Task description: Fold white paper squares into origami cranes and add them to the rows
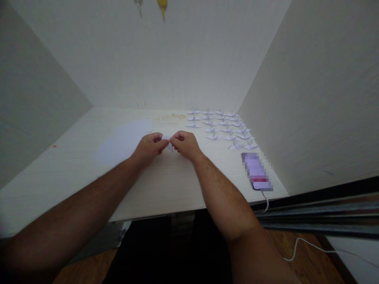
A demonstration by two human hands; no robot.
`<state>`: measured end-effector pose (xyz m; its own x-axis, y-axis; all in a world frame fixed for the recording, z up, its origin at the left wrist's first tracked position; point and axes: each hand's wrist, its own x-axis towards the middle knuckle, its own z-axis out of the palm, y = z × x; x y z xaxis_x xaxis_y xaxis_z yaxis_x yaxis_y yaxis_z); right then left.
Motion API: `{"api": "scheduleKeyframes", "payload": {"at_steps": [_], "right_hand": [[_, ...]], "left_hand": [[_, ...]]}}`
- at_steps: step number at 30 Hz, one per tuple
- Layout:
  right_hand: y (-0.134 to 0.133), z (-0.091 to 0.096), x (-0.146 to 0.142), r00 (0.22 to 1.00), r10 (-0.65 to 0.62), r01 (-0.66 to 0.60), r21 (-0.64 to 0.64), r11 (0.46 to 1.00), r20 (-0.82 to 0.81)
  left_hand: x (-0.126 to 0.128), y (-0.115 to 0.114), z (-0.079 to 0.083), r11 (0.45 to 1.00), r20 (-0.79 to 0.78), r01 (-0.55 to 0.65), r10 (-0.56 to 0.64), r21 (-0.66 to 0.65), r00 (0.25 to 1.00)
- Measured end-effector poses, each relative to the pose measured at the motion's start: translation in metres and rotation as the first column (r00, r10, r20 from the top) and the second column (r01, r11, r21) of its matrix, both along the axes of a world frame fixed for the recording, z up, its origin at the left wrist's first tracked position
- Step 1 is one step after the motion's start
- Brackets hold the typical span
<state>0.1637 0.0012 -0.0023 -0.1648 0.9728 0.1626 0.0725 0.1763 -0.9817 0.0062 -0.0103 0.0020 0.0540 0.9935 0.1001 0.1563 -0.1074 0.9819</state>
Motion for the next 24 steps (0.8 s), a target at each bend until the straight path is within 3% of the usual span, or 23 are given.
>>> {"api": "scheduleKeyframes", "payload": {"at_steps": [5,9,12,17,24], "right_hand": [[-0.0030,0.0030,0.0001,0.998,-0.029,0.024,0.081,0.996,0.062],[-0.0027,0.0019,-0.0004,0.994,0.018,-0.022,0.035,0.999,0.105],[-0.0017,0.0005,0.0007,0.982,0.019,-0.034,0.078,0.996,0.190],[-0.0019,0.0001,0.0002,0.973,-0.057,0.029,0.128,0.991,0.224],[-0.0011,-0.0018,-0.0005,0.959,-0.012,-0.023,0.122,0.992,0.283]], "left_hand": [[-0.0028,0.0035,-0.0046,0.998,0.014,0.060,-0.060,-0.012,0.998],[-0.0018,0.0041,-0.0035,1.000,0.096,-0.027,0.026,0.004,0.995],[0.0006,0.0031,-0.0025,0.997,0.130,-0.083,0.081,0.008,0.988],[0.0013,0.0033,-0.0044,0.990,0.090,-0.135,0.130,0.044,0.987],[-0.0007,0.0045,-0.0051,0.984,0.081,-0.167,0.162,0.058,0.983]]}}
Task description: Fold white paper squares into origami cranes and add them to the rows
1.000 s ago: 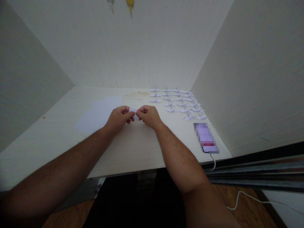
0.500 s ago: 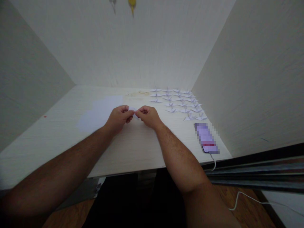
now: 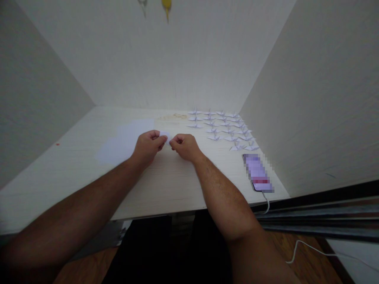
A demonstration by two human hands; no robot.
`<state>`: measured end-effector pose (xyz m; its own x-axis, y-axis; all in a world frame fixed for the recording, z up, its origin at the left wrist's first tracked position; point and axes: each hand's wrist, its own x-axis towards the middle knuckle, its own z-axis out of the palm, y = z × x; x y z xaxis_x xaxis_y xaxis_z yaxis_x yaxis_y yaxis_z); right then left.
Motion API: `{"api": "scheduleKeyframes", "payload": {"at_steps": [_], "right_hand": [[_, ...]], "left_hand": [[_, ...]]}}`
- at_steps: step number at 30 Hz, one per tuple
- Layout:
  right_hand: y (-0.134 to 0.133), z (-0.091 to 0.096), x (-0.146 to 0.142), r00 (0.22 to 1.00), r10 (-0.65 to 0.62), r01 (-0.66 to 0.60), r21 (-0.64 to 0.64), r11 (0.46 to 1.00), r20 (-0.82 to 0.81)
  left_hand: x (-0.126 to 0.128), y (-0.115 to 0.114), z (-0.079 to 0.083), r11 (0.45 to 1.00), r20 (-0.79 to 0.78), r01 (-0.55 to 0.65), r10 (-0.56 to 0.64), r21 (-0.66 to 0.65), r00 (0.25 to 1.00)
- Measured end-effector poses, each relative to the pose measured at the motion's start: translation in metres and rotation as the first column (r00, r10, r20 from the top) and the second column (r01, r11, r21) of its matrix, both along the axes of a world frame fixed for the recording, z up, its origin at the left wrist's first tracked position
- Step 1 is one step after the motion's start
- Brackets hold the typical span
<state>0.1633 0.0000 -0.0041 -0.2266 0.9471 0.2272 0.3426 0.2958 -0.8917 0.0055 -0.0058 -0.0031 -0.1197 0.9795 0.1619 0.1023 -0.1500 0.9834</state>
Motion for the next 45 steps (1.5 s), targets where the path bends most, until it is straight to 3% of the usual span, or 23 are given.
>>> {"api": "scheduleKeyframes", "payload": {"at_steps": [12,18,24,32,38,45], "right_hand": [[-0.002,0.001,0.000,1.000,0.008,-0.009,0.050,0.999,0.013],[-0.003,0.000,0.000,0.996,0.094,-0.094,0.024,0.995,-0.008],[-0.005,-0.001,0.001,0.991,0.119,-0.120,0.032,0.992,0.055],[-0.008,0.007,0.002,0.982,0.184,-0.184,-0.017,0.983,0.043],[-0.007,0.008,0.002,0.985,0.155,-0.153,-0.039,0.987,0.074],[-0.006,0.004,0.003,0.978,0.202,-0.198,-0.061,0.978,0.057]], "left_hand": [[0.000,0.001,0.005,1.000,0.160,0.017,-0.016,-0.006,0.987],[0.003,-0.003,0.005,0.987,0.248,0.160,-0.148,-0.028,0.957],[0.001,-0.005,0.008,0.967,0.229,0.247,-0.227,-0.064,0.947],[0.002,-0.003,0.010,0.989,0.142,0.141,-0.135,-0.033,0.981],[0.006,0.002,0.000,0.996,0.107,0.091,-0.090,0.002,0.990],[0.003,0.007,-0.007,0.993,0.087,0.116,-0.114,-0.021,0.990]]}}
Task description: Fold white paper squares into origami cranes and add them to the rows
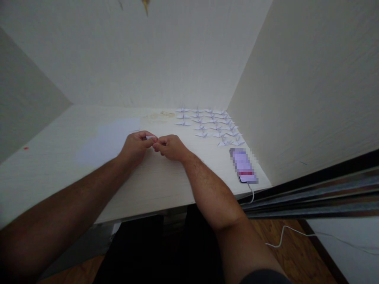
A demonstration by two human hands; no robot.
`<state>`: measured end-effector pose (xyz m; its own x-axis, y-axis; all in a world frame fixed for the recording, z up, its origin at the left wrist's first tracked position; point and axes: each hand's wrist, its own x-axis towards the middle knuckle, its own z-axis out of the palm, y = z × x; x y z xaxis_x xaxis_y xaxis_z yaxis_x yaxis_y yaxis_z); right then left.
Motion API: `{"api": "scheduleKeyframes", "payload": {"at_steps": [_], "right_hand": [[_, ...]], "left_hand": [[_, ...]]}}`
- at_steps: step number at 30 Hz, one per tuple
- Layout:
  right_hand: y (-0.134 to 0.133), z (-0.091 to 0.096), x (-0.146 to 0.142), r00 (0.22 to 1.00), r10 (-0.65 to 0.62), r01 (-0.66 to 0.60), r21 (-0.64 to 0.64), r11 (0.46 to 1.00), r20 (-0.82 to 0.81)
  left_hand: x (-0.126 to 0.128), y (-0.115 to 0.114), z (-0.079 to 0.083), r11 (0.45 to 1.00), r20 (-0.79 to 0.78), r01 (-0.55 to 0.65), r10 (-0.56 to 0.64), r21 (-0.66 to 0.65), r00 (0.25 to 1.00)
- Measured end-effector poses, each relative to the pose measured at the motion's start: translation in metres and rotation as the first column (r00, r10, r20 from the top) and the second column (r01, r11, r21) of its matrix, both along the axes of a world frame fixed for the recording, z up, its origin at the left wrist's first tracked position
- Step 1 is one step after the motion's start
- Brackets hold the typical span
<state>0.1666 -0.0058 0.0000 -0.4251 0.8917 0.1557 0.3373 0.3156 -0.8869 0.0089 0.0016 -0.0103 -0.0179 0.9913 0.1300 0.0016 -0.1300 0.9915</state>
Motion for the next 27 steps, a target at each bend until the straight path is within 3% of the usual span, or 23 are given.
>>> {"api": "scheduleKeyframes", "payload": {"at_steps": [10,15,18,21,27], "right_hand": [[0.0030,-0.0009,0.0017,0.999,0.036,-0.037,-0.038,0.999,-0.041],[0.0040,0.0003,0.0053,0.998,-0.042,0.044,0.055,0.998,-0.045],[0.0056,-0.0006,0.0054,0.993,-0.067,0.069,0.012,0.998,-0.098],[0.0066,-0.0014,0.0055,0.993,-0.046,0.043,-0.029,0.999,-0.108],[0.0043,0.0026,0.0074,0.995,-0.086,0.090,0.074,0.993,-0.045]], "left_hand": [[-0.0043,0.0000,0.0052,1.000,0.065,-0.017,0.016,0.017,0.998],[-0.0053,-0.0024,0.0069,0.988,0.180,0.151,-0.141,-0.039,0.973],[-0.0054,-0.0031,0.0083,0.985,0.227,0.156,-0.136,-0.070,0.964],[-0.0067,-0.0026,0.0087,0.990,0.175,0.126,-0.111,-0.071,0.978],[-0.0104,-0.0023,0.0075,0.986,-0.018,0.159,-0.161,-0.057,0.987]]}}
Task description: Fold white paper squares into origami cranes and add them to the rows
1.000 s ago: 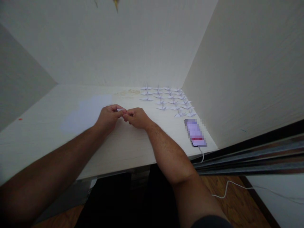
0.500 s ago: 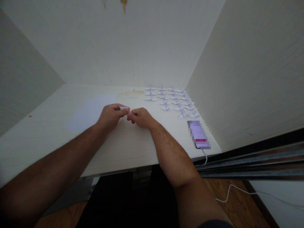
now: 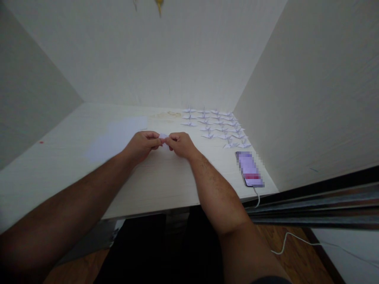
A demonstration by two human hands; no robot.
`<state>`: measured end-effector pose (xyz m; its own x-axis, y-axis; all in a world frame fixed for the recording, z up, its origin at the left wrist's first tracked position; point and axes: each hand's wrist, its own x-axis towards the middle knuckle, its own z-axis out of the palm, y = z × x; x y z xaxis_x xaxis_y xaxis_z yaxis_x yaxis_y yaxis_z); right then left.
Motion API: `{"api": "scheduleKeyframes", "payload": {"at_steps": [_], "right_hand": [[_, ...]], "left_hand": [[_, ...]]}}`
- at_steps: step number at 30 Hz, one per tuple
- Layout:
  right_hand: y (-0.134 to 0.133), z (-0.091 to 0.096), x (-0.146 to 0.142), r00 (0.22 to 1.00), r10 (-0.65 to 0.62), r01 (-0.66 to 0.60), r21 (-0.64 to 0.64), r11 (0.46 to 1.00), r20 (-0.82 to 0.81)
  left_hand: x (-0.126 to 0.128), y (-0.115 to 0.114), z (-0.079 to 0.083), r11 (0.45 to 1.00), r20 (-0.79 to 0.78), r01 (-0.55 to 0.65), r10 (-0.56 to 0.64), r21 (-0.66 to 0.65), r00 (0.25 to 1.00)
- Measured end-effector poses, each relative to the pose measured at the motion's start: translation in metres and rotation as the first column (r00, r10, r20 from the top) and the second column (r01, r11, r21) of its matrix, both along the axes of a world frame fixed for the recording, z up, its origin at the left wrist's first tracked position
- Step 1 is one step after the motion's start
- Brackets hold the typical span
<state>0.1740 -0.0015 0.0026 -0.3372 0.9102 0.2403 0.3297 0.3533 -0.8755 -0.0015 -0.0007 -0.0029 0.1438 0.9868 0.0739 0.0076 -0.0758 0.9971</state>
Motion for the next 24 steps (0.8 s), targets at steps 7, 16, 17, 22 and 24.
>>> {"api": "scheduleKeyframes", "payload": {"at_steps": [7,16,17,22,24], "right_hand": [[0.004,-0.006,-0.005,0.961,-0.086,0.036,-0.192,0.981,-0.262],[0.004,-0.005,-0.008,0.955,-0.070,0.007,-0.215,0.977,-0.288],[0.004,-0.005,-0.008,0.953,-0.079,0.016,-0.211,0.977,-0.293],[0.008,-0.010,-0.007,0.930,-0.058,0.000,-0.159,0.987,-0.363],[0.010,-0.012,-0.007,0.923,-0.026,-0.031,-0.142,0.989,-0.384]], "left_hand": [[-0.005,-0.002,0.002,0.998,-0.040,-0.059,0.059,0.013,0.997],[-0.003,-0.004,0.002,0.998,-0.027,-0.023,0.025,0.059,0.999],[-0.002,-0.005,0.003,0.998,-0.012,-0.020,0.020,0.053,1.000],[0.000,-0.007,0.006,0.998,0.047,-0.014,0.011,0.068,0.999],[0.000,-0.007,0.007,0.997,0.071,-0.025,0.019,0.074,0.997]]}}
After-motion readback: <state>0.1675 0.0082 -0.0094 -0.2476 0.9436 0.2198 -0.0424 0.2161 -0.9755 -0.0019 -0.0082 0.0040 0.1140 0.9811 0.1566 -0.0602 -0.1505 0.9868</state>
